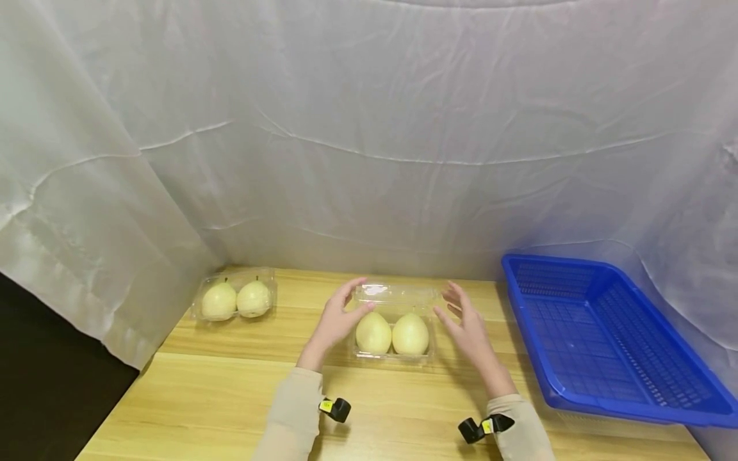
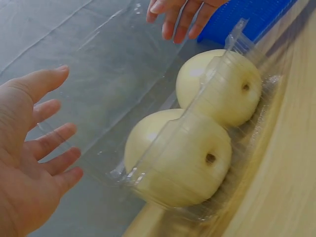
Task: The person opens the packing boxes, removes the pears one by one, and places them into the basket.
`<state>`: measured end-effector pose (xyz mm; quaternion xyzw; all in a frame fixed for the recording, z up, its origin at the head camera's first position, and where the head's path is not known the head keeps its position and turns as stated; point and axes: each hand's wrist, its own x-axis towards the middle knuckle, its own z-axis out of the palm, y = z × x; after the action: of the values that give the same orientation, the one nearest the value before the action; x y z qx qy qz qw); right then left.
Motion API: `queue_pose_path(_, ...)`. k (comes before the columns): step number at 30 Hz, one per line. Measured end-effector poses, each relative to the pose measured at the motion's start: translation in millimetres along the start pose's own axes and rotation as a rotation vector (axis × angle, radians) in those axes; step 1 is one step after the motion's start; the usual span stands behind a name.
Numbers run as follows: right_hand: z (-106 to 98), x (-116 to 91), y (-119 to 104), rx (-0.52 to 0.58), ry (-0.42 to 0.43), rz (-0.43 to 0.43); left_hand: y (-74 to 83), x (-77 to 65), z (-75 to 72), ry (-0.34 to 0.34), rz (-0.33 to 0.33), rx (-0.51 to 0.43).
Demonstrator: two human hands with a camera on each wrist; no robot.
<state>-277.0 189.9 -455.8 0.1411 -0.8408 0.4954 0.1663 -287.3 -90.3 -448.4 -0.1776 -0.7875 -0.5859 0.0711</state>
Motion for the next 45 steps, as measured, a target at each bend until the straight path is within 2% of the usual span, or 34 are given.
queue_pose_path(6, 1, 0, 4, 0.026, -0.025, 0.085, -4.7, 2.0, 4.6, 0.051, -0.026, -0.068)
queue_pose_path(12, 3, -1, 8, -0.062, -0.093, 0.154, -14.9, 4.6, 7.2, 0.06, -0.051, -0.102)
queue_pose_path(24, 10, -6, 16, -0.225, -0.261, 0.147, -26.1, 0.2, 7.2, 0.024, -0.103, -0.088)
queue_pose_path(37, 11, -9, 15, -0.238, -0.317, 0.143, -34.2, -1.1, 8.9, -0.006, -0.172, -0.086)
queue_pose_path(45, 10, -9, 17, -0.223, -0.339, 0.148, -42.0, -2.1, 7.2, -0.035, -0.154, -0.107)
